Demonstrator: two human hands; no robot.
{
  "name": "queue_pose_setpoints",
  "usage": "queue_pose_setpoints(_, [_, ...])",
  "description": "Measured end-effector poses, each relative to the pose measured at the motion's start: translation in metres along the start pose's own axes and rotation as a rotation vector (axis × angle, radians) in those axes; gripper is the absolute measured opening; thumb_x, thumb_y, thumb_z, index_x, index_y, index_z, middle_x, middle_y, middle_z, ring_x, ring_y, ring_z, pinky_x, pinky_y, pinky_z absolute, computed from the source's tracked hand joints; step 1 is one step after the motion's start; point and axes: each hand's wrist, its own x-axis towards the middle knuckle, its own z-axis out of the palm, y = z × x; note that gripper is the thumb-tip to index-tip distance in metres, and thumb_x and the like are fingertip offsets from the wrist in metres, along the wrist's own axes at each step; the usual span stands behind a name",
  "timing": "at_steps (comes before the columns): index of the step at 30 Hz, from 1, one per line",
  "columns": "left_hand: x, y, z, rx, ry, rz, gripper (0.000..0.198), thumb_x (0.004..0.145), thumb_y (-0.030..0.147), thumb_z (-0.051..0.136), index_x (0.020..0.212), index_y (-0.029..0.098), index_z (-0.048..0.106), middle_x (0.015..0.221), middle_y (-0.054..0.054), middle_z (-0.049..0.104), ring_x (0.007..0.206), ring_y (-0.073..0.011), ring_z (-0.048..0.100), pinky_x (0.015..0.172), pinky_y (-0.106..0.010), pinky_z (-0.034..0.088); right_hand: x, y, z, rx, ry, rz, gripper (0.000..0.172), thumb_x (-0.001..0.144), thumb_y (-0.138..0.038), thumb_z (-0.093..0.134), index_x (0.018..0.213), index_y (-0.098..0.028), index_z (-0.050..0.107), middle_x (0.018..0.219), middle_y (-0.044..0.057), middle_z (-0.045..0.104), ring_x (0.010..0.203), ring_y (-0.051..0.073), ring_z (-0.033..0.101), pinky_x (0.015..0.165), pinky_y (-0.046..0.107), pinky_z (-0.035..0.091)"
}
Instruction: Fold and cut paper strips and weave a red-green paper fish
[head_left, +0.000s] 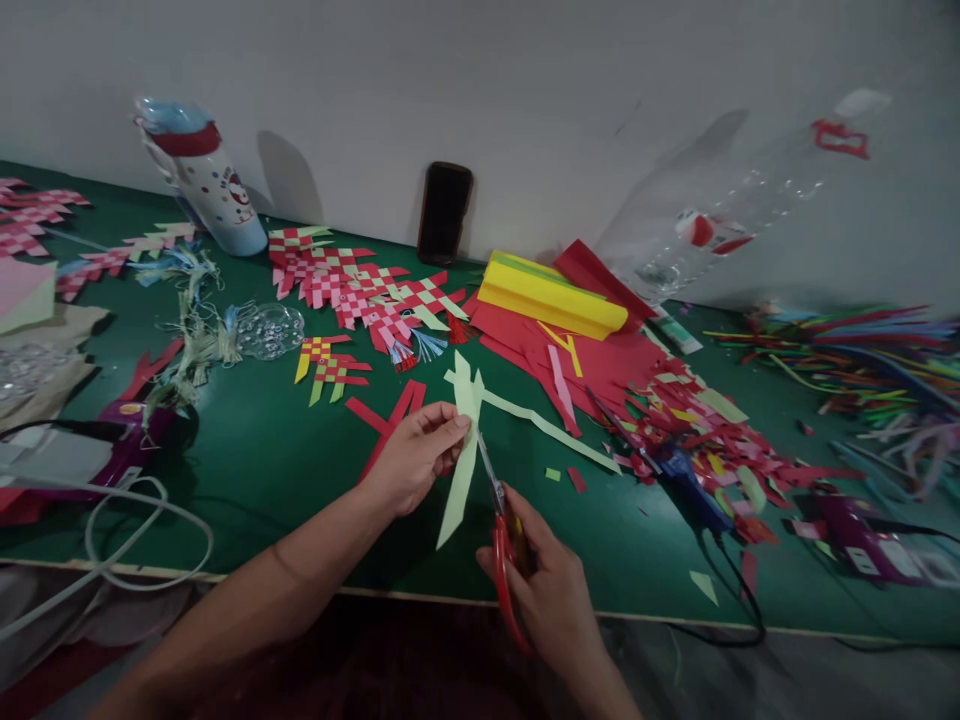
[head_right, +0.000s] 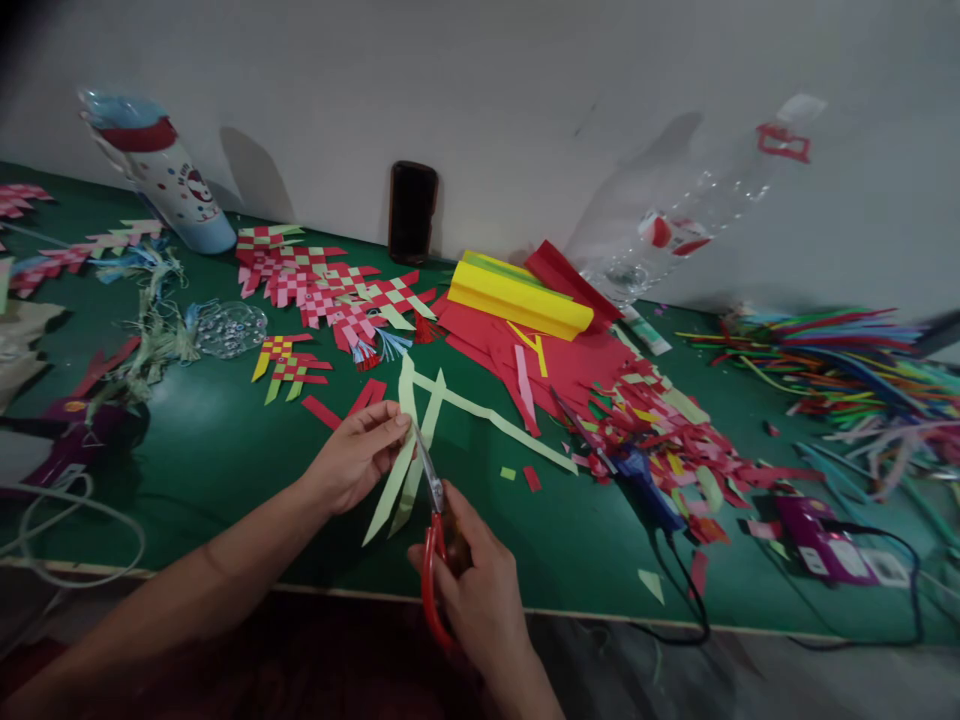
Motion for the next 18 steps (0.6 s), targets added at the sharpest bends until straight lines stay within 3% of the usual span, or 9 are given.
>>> queue_pose_setpoints(11, [-0.0030,-0.0003,0.0084,-0.067,0.016,-0.052,0.039,0.066,0.037,0.084,0.073,0.016,0.051,0.066,0.004,0.056,0.060,-0.0068,0.055,0.062,-0.019,0.047,0.0005,0.0003,0.0048,-0.012,0.045,-0.007,0.058,0.074,-0.035,0.068,0.129,-0.023,0.059,0.110,0.006,0.072,0.090,0.021,0.069,0.085,0.033,0.056])
queue_pose_setpoints(14, [-0.0029,0.0006,0.0088,-0.037,0.021,-0.058,0.040,0.068,0.039,0.082,0.072,0.016,0.050,0.063,0.005,0.056,0.057,-0.0071,0.056,0.058,-0.018,0.046,0.0015,-0.0031,0.0055,-0.005,0.047,-0.003,0.057,0.074,-0.035,0.068,0.129,-0.023,0.059,0.105,0.004,0.073,0.083,0.019,0.069,0.080,0.030,0.057])
queue_pose_setpoints(18, [-0.0033,-0.0009,0.0075,0.020,0.013,-0.039,0.041,0.069,0.043,0.081,0.072,0.017,0.050,0.062,0.004,0.058,0.057,-0.0079,0.057,0.053,-0.016,0.042,0.0028,-0.0052,0.0049,-0.023,0.054,-0.004,0.058,0.073,-0.036,0.068,0.129,-0.022,0.059,0.108,0.006,0.072,0.086,0.021,0.069,0.082,0.032,0.056])
